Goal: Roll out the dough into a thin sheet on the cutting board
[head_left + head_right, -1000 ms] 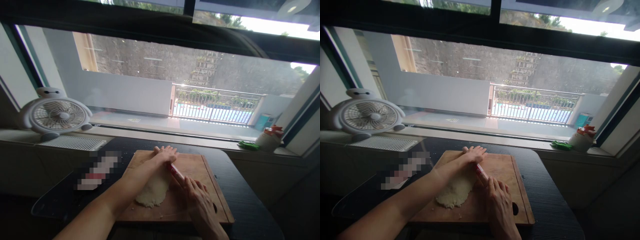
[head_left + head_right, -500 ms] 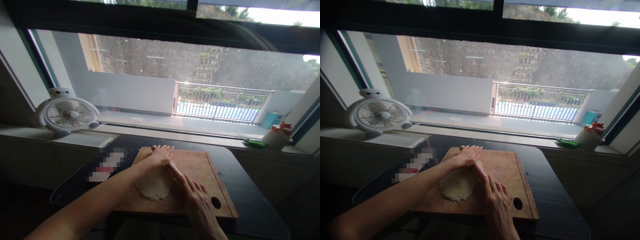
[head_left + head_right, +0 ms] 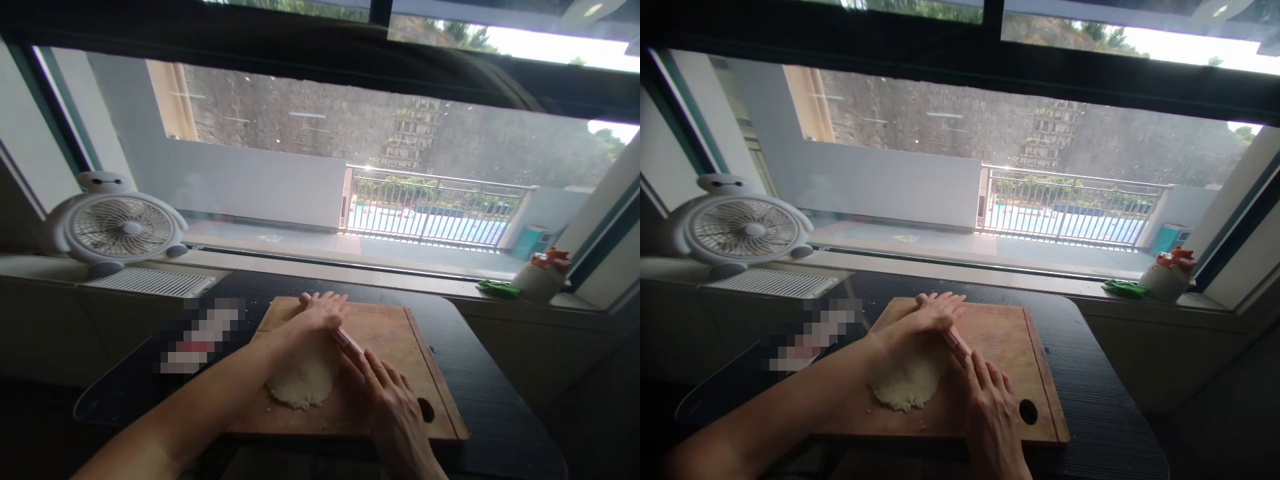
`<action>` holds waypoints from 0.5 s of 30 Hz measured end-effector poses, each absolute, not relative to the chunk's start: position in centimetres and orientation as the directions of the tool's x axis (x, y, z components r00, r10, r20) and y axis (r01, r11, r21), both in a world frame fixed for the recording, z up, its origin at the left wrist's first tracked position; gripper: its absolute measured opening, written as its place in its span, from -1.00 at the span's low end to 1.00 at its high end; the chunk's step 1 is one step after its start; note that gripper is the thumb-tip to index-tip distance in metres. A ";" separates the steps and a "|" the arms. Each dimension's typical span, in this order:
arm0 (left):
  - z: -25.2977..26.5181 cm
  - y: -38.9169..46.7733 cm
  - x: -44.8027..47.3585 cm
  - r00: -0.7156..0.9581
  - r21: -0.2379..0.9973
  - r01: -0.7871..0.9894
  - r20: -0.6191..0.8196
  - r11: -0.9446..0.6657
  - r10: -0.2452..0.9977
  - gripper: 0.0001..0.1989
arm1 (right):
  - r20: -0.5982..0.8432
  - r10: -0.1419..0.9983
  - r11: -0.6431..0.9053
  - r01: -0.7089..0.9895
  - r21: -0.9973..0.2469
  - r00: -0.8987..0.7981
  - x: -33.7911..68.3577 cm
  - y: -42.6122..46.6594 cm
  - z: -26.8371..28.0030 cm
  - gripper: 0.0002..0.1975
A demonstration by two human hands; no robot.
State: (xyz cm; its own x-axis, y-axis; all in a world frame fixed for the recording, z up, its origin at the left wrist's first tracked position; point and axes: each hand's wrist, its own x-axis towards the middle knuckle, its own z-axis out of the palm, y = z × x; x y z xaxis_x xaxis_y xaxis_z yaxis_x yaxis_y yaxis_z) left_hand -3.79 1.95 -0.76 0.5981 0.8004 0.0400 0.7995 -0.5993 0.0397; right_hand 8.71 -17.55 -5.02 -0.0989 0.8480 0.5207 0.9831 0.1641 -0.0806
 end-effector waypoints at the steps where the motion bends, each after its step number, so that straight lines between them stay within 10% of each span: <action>1: -0.8 1.4 -4.8 0.601 0.036 0.798 0.042 -0.602 0.798 -0.56 | 0.538 0.834 0.192 0.979 -0.074 -0.123 8.3 -17.8 -5.2 -0.41; 15: -1.8 5.7 0.4 0.492 0.129 0.868 -0.089 -0.480 0.866 -0.32 | 0.503 0.860 0.176 0.975 -0.132 -0.087 10.7 -17.0 -6.1 -0.60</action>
State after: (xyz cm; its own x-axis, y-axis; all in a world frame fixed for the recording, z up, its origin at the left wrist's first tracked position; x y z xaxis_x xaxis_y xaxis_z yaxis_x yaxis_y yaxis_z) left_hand 0.44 5.72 -1.77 0.4920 0.8660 -0.0887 0.8679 -0.4799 0.1285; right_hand 10.74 -16.99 -6.14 -0.0871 0.8601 0.5027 0.9754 0.1762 -0.1324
